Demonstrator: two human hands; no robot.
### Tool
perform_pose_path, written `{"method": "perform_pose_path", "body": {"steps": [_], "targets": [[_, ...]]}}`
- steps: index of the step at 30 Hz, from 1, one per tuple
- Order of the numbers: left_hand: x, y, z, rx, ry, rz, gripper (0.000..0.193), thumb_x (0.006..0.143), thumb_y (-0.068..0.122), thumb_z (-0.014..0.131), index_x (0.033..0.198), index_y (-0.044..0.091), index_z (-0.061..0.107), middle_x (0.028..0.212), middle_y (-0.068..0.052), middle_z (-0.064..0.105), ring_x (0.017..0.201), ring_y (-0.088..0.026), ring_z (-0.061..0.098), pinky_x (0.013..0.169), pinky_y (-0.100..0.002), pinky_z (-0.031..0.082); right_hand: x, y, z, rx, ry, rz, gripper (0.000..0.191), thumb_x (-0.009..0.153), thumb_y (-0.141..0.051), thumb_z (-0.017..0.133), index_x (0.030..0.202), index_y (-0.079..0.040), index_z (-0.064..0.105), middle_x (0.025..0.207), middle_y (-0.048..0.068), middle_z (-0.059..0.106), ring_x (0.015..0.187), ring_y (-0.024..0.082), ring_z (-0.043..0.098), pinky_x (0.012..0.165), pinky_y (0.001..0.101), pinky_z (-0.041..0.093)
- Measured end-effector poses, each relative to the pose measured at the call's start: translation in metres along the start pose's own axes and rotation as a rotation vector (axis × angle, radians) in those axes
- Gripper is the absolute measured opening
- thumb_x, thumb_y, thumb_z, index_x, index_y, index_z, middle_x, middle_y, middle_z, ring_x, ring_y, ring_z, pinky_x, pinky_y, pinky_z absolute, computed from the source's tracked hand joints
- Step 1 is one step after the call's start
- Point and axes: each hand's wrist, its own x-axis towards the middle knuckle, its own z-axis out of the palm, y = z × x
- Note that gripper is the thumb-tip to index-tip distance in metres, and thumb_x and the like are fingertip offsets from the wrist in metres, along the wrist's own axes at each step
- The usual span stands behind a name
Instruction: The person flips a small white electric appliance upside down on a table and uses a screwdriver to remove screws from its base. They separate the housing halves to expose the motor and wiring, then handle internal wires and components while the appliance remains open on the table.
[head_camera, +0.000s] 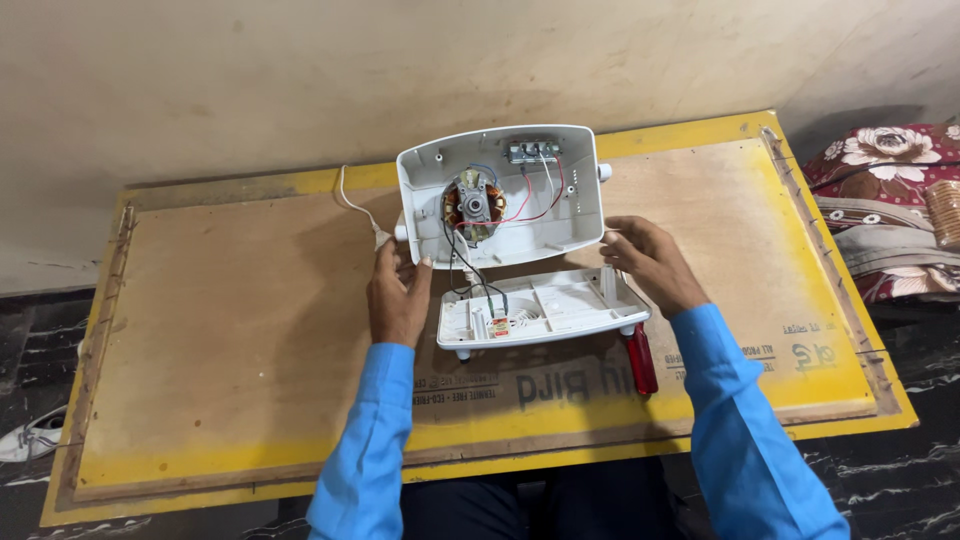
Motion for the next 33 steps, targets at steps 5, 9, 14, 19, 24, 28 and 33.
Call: {"method": "perform_pose_path", "body": {"steps": [5,9,14,19,24,28,33], "targets": [[-0.038,-0.01,-0.008,-0.084,-0.01,-0.11,0.051,0.095,0.025,0.071,0.135,-0.005,0.058,0.113,-0.015,0.072,0.098,-0.018,0.07,0.084,-0.031,0.057,-0.041,-0.007,-0.012,-0.017,0.109,0.104,0.057,0.101,-0.04,0.051,0.139,0.001,0.054,0.13,0.019,0.066,0.116,0.025,0.067,0.096,0.0364,0.056],[-0.067,-0.006,-0.017,-0.283,-0.134,-0.239,0.044,0.097,0.026,0.069,0.127,-0.007,0.065,0.111,-0.012,0.075,0.099,-0.014,0.07,0.087,-0.028,0.057,-0.066,-0.003,-0.005,-0.062,0.098,0.204,0.063,0.099,-0.049,0.05,0.136,0.001,0.058,0.127,0.012,0.067,0.11,0.02,0.067,0.088,0.0329,0.057],[-0.079,0.014,-0.022,-0.332,-0.224,-0.313,0.037,0.092,0.016,0.071,0.12,-0.008,0.069,0.106,-0.014,0.076,0.095,-0.015,0.071,0.083,-0.027,0.056,-0.069,-0.001,0.008,0.002,0.103,0.297,0.059,0.1,-0.047,0.053,0.133,0.001,0.064,0.102,0.009,0.069,0.086,0.016,0.06,0.073,0.0292,0.052],[-0.084,0.025,-0.031,-0.38,-0.197,-0.358,0.031,0.09,0.009,0.069,0.116,-0.009,0.069,0.104,-0.015,0.076,0.09,-0.015,0.072,0.079,-0.028,0.057,-0.071,-0.004,0.019,-0.024,0.038,0.241,0.06,0.102,-0.047,0.054,0.129,0.005,0.066,0.096,0.007,0.067,0.082,0.013,0.055,0.07,0.0285,0.048],[-0.087,0.022,-0.042,-0.354,-0.156,-0.368,0.032,0.09,0.01,0.07,0.116,-0.009,0.069,0.107,-0.014,0.076,0.094,-0.015,0.071,0.084,-0.028,0.056,-0.076,-0.01,0.024,-0.05,0.008,0.244,0.063,0.101,-0.05,0.052,0.132,0.003,0.067,0.099,0.01,0.067,0.084,0.017,0.055,0.072,0.0319,0.05],[-0.086,0.018,-0.043,-0.325,-0.171,-0.377,0.034,0.091,0.013,0.07,0.118,-0.009,0.069,0.109,-0.013,0.075,0.097,-0.015,0.07,0.086,-0.029,0.056,-0.08,-0.016,0.025,-0.018,0.049,0.295,0.066,0.097,-0.053,0.052,0.137,-0.001,0.06,0.114,0.012,0.068,0.102,0.019,0.064,0.087,0.0337,0.056],[-0.081,0.015,-0.044,-0.223,-0.157,-0.31,0.04,0.091,0.018,0.072,0.121,-0.008,0.066,0.111,-0.013,0.074,0.098,-0.016,0.068,0.087,-0.029,0.055,-0.079,-0.021,0.018,-0.041,0.063,0.219,0.067,0.098,-0.054,0.049,0.14,-0.003,0.058,0.123,0.013,0.067,0.106,0.023,0.063,0.088,0.0364,0.054]]}}
